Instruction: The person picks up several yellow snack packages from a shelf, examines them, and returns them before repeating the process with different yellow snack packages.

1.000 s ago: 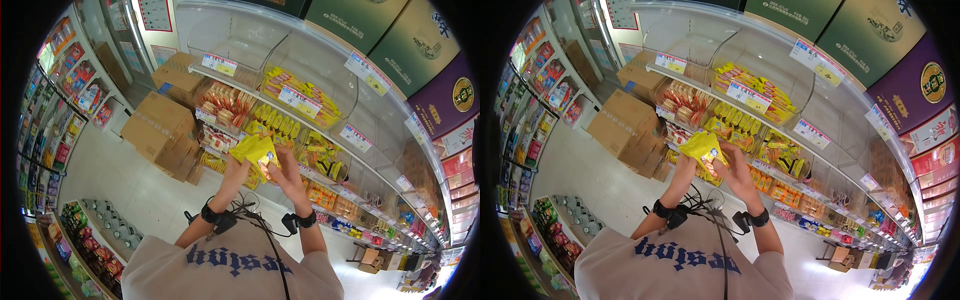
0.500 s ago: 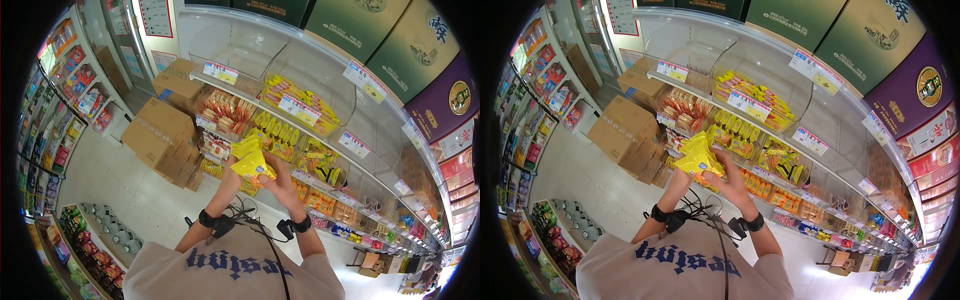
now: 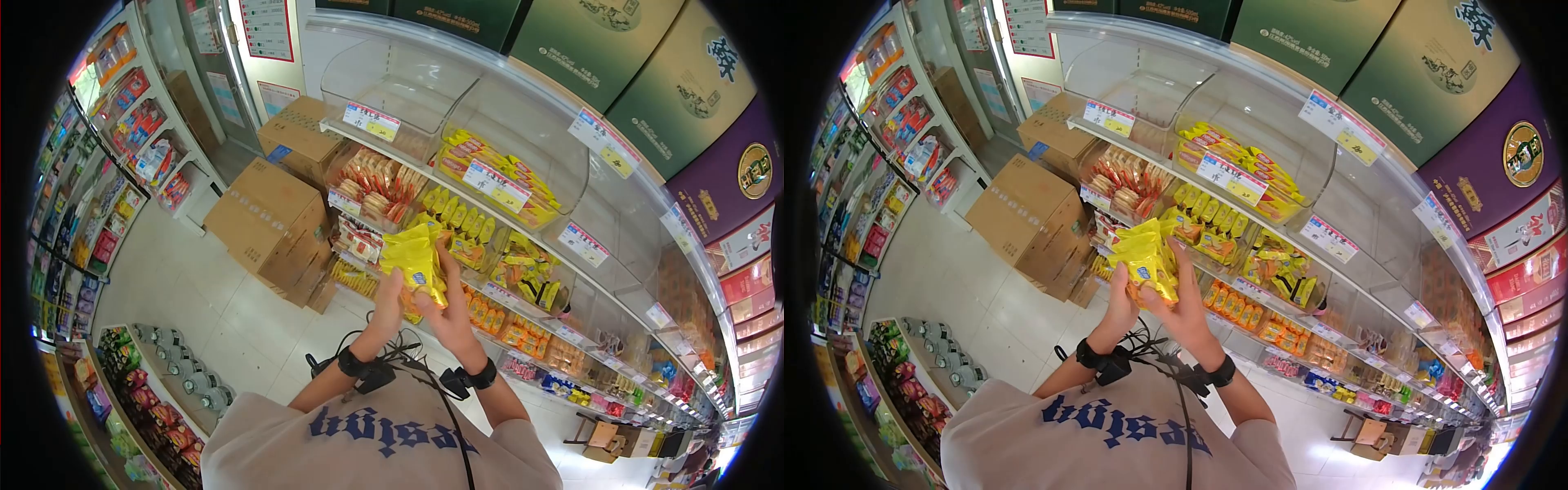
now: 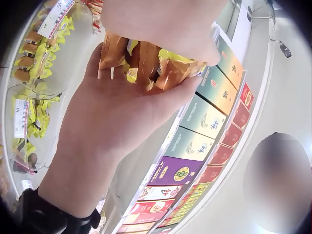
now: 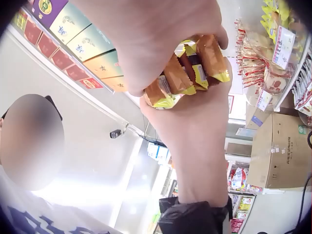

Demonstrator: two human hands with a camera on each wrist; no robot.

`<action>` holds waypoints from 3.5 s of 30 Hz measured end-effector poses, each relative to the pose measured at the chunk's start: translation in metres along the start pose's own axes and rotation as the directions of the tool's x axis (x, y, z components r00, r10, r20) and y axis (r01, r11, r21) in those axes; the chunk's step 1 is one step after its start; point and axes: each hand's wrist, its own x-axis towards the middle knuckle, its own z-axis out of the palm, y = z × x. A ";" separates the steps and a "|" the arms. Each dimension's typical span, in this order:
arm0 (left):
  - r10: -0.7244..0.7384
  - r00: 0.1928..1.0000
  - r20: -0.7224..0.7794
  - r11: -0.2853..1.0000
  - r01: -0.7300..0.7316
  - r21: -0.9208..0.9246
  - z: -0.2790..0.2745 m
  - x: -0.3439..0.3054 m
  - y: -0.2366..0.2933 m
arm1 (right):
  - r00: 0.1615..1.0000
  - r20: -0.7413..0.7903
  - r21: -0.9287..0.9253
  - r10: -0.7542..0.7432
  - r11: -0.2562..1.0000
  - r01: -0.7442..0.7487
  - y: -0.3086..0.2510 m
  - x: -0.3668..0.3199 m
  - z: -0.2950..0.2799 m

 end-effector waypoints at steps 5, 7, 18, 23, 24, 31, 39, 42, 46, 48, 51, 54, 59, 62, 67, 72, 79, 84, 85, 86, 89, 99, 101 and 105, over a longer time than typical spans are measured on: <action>-0.013 0.997 -0.070 0.995 0.006 -0.098 0.014 -0.010 0.012 | 0.993 0.079 -0.223 -0.085 0.970 0.100 0.001 0.000 0.006; 0.013 0.997 -0.082 0.991 -0.024 -0.134 0.011 -0.009 0.010 | 0.991 0.093 -0.216 -0.097 0.970 0.115 -0.004 0.002 0.007; 0.010 0.998 -0.067 0.997 -0.015 -0.078 0.012 -0.010 0.027 | 0.998 0.062 -0.073 -0.017 0.997 0.022 -0.009 0.009 0.000; -0.001 0.997 -0.075 0.999 -0.003 -0.048 0.008 -0.010 0.037 | 0.994 0.101 -0.196 -0.030 0.979 0.050 -0.005 0.013 0.005; -0.004 0.997 -0.077 0.999 0.001 -0.039 0.006 -0.011 0.038 | 0.993 0.115 -0.196 -0.027 0.979 0.049 -0.006 0.013 0.007; -0.047 0.998 -0.032 0.999 0.047 -0.015 -0.020 -0.016 0.043 | 0.974 0.223 -0.246 -0.035 0.965 0.091 -0.003 0.018 0.021; -0.189 0.982 -0.026 0.980 0.187 -0.070 -0.047 -0.010 0.033 | 0.907 0.347 0.023 0.237 0.965 -0.261 0.009 0.019 0.034; -0.168 0.968 -0.185 0.984 0.176 0.026 -0.052 -0.014 0.028 | 0.829 0.434 0.121 0.354 0.888 -0.443 0.024 0.019 0.043; -0.187 0.927 -0.326 0.975 0.215 0.053 -0.070 -0.017 0.024 | 0.740 0.486 0.141 0.465 0.794 -0.591 0.045 0.016 0.061; -0.248 0.918 -0.310 0.967 0.251 -0.031 -0.078 -0.024 0.030 | 0.714 0.489 0.156 0.500 0.756 -0.636 0.049 0.015 0.073; -0.274 0.899 -0.343 0.960 0.279 -0.034 -0.089 -0.030 0.036 | 0.669 0.504 0.125 0.546 0.720 -0.682 0.066 0.010 0.085; -0.266 0.889 -0.373 0.958 0.286 -0.002 -0.101 -0.037 0.038 | 0.627 0.509 0.144 0.589 0.660 -0.737 0.082 0.001 0.093; -0.301 0.832 -0.466 0.944 0.329 -0.021 -0.104 -0.041 0.045 | 0.609 0.482 0.266 0.630 0.557 -0.787 0.123 -0.022 0.098; -0.258 0.852 -0.455 0.949 0.311 0.045 -0.111 -0.041 0.032 | 0.622 0.437 0.127 0.650 0.640 -0.758 0.076 0.000 0.113; -0.246 0.910 -0.333 0.968 0.246 -0.043 -0.108 -0.034 0.051 | 0.837 0.300 -0.187 0.457 0.889 -0.419 0.068 -0.008 0.127; -0.268 0.933 -0.239 0.962 0.272 -0.016 -0.098 -0.035 0.073 | 0.891 0.262 -0.327 0.371 0.902 -0.280 0.033 0.002 0.119; -0.229 0.941 -0.248 0.970 0.198 -0.143 -0.099 -0.038 0.085 | 0.917 0.213 -0.073 0.336 0.942 -0.328 -0.001 0.009 0.099; -0.230 0.939 -0.256 0.960 0.176 -0.219 -0.096 -0.040 0.091 | 0.932 0.093 -0.106 0.351 0.934 -0.341 0.007 0.004 0.110; -0.238 0.937 -0.256 0.957 0.180 -0.228 -0.098 -0.040 0.093 | 0.931 0.086 -0.103 0.356 0.932 -0.347 0.011 0.003 0.113; -0.247 0.931 -0.268 0.953 0.183 -0.241 -0.100 -0.041 0.095 | 0.928 0.081 -0.101 0.363 0.930 -0.355 0.014 0.001 0.117; -0.265 0.913 -0.311 0.947 0.185 -0.262 -0.103 -0.043 0.102 | 0.922 0.103 -0.201 0.374 0.915 -0.349 0.016 -0.002 0.127; -0.283 0.897 -0.338 0.953 0.223 -0.206 -0.125 -0.058 0.104 | 0.786 0.218 0.183 0.579 0.767 -0.616 0.030 -0.012 0.142; -0.301 0.890 -0.342 0.948 0.239 -0.211 -0.126 -0.059 0.101 | 0.738 0.219 0.338 0.638 0.660 -0.671 0.033 -0.017 0.139; -0.314 0.877 -0.363 0.945 0.253 -0.206 -0.127 -0.058 0.093 | 0.731 0.235 0.497 0.640 0.567 -0.656 0.055 -0.026 0.133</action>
